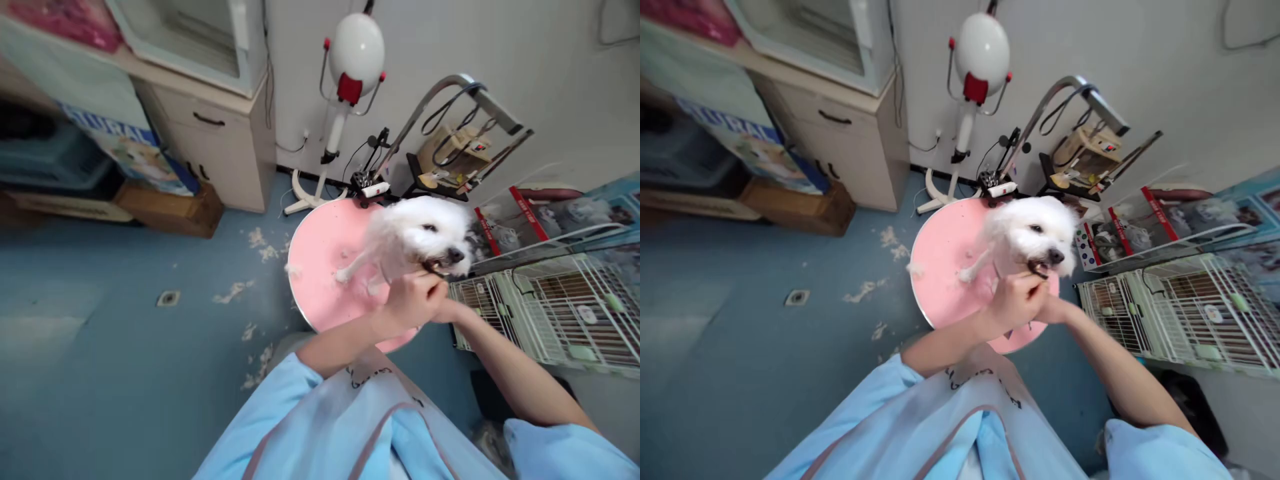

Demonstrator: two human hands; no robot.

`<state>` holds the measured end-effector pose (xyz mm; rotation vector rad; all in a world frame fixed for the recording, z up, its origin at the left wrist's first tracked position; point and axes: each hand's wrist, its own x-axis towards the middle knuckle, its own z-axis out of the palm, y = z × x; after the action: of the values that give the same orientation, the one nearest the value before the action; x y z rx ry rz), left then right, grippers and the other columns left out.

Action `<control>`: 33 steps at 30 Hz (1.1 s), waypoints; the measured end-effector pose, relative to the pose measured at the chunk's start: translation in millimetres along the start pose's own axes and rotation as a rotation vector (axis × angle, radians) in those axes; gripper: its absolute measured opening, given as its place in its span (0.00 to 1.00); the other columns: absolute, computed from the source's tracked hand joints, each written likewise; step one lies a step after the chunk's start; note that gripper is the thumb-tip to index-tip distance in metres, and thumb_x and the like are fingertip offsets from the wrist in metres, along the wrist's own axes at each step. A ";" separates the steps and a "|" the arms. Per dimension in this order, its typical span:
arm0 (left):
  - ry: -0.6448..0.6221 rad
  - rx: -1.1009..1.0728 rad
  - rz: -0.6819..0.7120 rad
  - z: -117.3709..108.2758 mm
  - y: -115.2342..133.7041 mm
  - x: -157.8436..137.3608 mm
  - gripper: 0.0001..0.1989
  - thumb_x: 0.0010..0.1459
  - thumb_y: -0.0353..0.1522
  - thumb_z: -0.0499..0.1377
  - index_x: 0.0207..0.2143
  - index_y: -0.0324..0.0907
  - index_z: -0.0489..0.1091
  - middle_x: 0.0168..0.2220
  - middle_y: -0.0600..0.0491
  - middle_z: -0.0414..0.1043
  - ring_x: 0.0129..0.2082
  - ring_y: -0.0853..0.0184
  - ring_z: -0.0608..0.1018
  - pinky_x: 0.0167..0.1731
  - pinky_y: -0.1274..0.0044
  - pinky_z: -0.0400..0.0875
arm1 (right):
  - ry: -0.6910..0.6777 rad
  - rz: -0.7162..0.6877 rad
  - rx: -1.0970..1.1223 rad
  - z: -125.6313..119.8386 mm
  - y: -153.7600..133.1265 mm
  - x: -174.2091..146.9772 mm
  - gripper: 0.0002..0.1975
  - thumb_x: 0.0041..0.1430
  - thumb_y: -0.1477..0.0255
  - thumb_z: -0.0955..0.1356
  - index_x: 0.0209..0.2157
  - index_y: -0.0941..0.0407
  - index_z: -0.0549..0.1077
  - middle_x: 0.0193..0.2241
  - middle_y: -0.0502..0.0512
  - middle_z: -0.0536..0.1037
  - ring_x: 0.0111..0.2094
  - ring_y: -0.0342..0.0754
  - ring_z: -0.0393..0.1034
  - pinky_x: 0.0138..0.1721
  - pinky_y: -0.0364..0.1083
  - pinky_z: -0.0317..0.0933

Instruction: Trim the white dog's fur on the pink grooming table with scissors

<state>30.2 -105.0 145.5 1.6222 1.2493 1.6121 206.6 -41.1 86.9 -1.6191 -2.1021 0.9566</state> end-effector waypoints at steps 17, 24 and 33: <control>0.068 -0.530 -0.596 -28.4 -27.8 9.7 0.32 0.38 0.58 0.67 0.19 0.39 0.64 0.17 0.58 0.60 0.18 0.76 0.61 0.20 0.81 0.54 | 0.169 0.621 -0.085 121.2 88.8 -31.3 0.12 0.61 0.69 0.62 0.26 0.56 0.72 0.27 0.61 0.79 0.32 0.54 0.75 0.33 0.47 0.63; 0.017 -0.425 -0.618 -27.5 -24.6 2.8 0.25 0.39 0.52 0.67 0.19 0.38 0.69 0.14 0.58 0.58 0.17 0.75 0.60 0.19 0.81 0.51 | 0.689 -0.198 -0.093 100.2 9.8 -75.2 0.15 0.66 0.69 0.60 0.24 0.53 0.66 0.20 0.51 0.70 0.26 0.48 0.66 0.35 0.46 0.60; 0.020 -0.206 -0.491 -20.4 -21.4 -8.6 0.21 0.48 0.47 0.61 0.16 0.41 0.65 0.15 0.56 0.58 0.21 0.71 0.63 0.22 0.79 0.54 | 0.795 -0.375 -0.192 90.3 -18.6 -72.5 0.13 0.65 0.75 0.61 0.25 0.54 0.66 0.16 0.46 0.66 0.21 0.45 0.60 0.32 0.45 0.54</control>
<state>6.7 -108.0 125.9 1.0703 1.3159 1.3911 159.8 -139.9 44.5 -1.2953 -1.8297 -0.0338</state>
